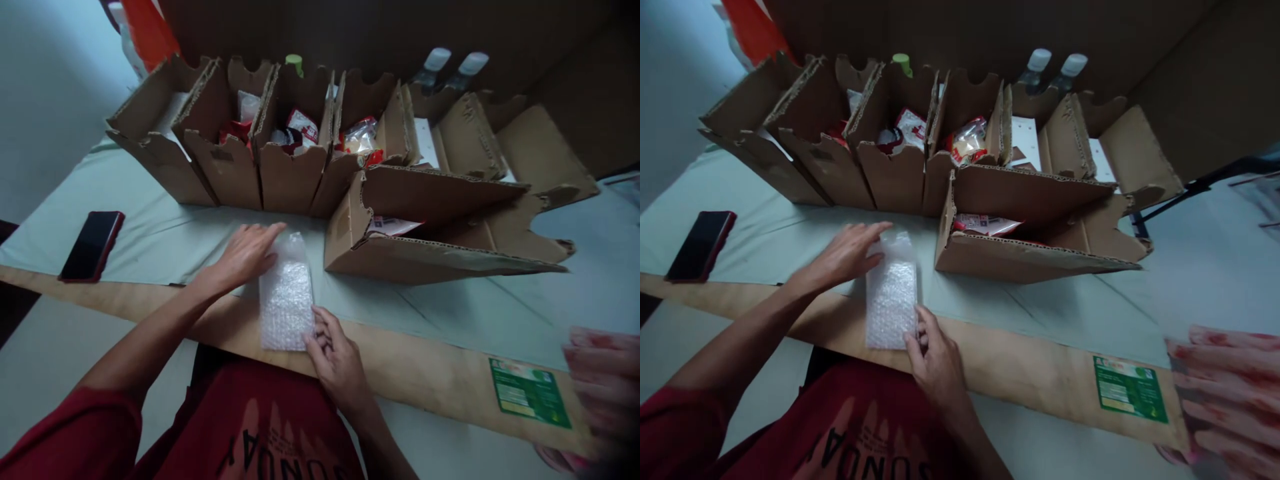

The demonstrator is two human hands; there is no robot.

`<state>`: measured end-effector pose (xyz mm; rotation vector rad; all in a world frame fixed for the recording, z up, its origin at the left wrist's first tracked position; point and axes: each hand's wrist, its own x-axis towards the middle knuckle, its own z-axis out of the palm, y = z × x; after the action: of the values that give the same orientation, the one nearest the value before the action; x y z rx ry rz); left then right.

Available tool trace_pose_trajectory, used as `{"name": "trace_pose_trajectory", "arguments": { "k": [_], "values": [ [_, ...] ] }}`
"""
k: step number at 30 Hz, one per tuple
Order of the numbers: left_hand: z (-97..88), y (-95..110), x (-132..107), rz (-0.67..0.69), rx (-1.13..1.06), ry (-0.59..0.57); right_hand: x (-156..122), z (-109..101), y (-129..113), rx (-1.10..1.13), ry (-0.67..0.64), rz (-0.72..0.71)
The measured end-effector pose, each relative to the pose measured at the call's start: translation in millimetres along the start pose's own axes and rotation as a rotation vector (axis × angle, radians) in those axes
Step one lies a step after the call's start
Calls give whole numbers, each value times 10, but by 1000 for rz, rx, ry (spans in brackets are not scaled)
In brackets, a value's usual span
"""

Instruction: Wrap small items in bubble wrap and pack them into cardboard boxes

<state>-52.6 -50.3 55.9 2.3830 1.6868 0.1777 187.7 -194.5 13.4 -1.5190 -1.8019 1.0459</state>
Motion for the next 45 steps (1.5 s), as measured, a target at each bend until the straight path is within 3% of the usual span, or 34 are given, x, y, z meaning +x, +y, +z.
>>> {"name": "trace_pose_trajectory", "arguments": {
  "k": [2,4,7,11,14,17,19,24,26,29,33,36,41,45],
  "values": [
    [47,-30,105,-1,37,33,29,96,-11,-12,-30,-14],
    [143,-75,7,38,-9,133,52,137,-1,-31,-56,-53],
    [258,-123,-518,189,-181,253,59,126,9,-8,-93,-78],
    [317,-25,-1332,294,-305,135,78,46,-31,177,-115,69],
    [431,146,-1564,326,-253,168,112,-13,-67,368,-158,241],
    [586,254,-1491,339,-220,293,100,-50,-51,447,-192,319],
    [645,267,-1398,318,-274,332,51,-88,-7,447,-205,285],
    [589,260,-1300,177,-553,304,-22,-221,59,130,-24,-20],
    [542,279,-1294,77,-643,267,48,-196,41,39,-12,-124],
    [522,316,-1264,-72,-706,237,254,-36,10,56,-24,-123],
    [614,339,-1174,-131,-556,380,520,177,3,18,40,-30],
    [703,333,-1113,-134,-393,457,563,185,2,-59,66,-70],
    [736,298,-1032,-153,-273,381,338,21,-50,-292,266,-391],
    [684,267,-976,-126,-248,316,274,22,-66,-507,53,-605]
  ]
}}
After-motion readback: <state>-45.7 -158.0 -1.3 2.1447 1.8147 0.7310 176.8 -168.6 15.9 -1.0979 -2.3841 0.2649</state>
